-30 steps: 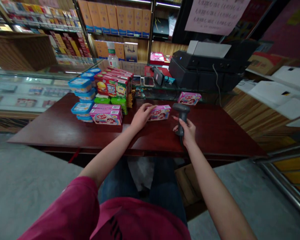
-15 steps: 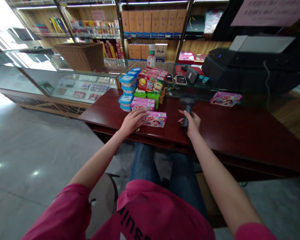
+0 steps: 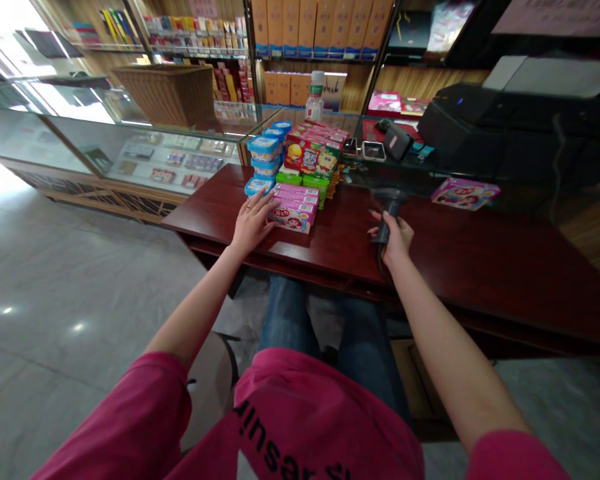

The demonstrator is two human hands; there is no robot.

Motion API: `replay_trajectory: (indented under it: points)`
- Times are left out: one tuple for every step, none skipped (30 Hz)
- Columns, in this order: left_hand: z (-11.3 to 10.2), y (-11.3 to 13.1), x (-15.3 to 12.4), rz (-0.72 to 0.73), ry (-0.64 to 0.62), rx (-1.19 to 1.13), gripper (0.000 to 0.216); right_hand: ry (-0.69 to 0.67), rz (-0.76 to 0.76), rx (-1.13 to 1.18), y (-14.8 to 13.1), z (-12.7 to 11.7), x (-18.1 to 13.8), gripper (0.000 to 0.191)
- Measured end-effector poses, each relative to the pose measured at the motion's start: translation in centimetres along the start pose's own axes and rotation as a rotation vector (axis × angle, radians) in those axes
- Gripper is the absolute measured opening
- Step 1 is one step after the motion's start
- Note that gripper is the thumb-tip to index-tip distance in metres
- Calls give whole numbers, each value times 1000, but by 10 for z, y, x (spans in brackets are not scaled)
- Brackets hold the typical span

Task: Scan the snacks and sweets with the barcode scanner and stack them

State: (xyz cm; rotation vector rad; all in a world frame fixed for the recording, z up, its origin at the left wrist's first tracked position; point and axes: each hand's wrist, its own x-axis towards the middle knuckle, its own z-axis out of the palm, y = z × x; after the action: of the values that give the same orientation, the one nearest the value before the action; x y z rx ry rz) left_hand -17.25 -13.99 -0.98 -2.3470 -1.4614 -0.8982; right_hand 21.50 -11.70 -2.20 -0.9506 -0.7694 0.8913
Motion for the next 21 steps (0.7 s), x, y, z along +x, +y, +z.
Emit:
replay_trajectory:
  points:
    - [1, 3, -1, -1, 6, 4, 65, 11, -23, -9, -1, -7, 6, 39]
    - [1, 7, -1, -1, 16, 7, 76, 29, -48, -22, -3, -15, 13, 38]
    - [2, 14, 0, 3, 28, 11, 87, 58, -74, -36, -6, -24, 22, 38]
    - [3, 23, 3, 17, 35, 13, 94, 96, -97, -49, -8, -35, 31, 37]
    - [5, 34, 8, 47, 35, 13, 95, 144, -115, -60, -11, -47, 41, 36]
    - [8, 49, 15, 98, 24, 8, 92, 199, -130, -68, -14, -60, 52, 34]
    - [13, 65, 24, 168, 4, -3, 87, 257, -145, -75, -17, -74, 63, 33]
    - [21, 84, 36, 249, -25, -19, 81, 313, -162, -83, -21, -88, 73, 32]
    - [30, 105, 48, 333, -62, -38, 77, 363, -182, -97, -25, -103, 84, 32]
    - [42, 127, 61, 411, -103, -62, 76, 403, -201, -119, -29, -119, 93, 32]
    - [57, 151, 74, 470, -142, -85, 76, 436, -219, -145, -34, -135, 102, 33]
    - [72, 175, 86, 513, -181, -107, 78, 462, -234, -174, -39, -151, 110, 35]
    - [89, 200, 99, 539, -213, -126, 80, 484, -245, -199, -45, -167, 118, 36]
    - [107, 224, 110, 546, -244, -140, 83, 507, -254, -216, -51, -184, 125, 37]
    - [124, 247, 122, 544, -268, -150, 86, 531, -261, -224, -56, -199, 132, 38]
    - [140, 268, 134, 543, -281, -158, 89, 559, -269, -222, -62, -214, 138, 38]
    - [155, 288, 147, 537, -287, -161, 91, 591, -275, -210, -67, -228, 144, 37]
    - [170, 306, 159, 528, -286, -162, 93, 620, -277, -189, -71, -240, 149, 36]
    - [183, 321, 173, 513, -281, -159, 95, 643, -274, -162, -74, -250, 153, 34]
    - [196, 334, 187, 490, -274, -154, 96, 658, -269, -133, -77, -257, 156, 32]
    - [208, 344, 201, 455, -264, -149, 97, 659, -260, -103, -79, -263, 158, 31]
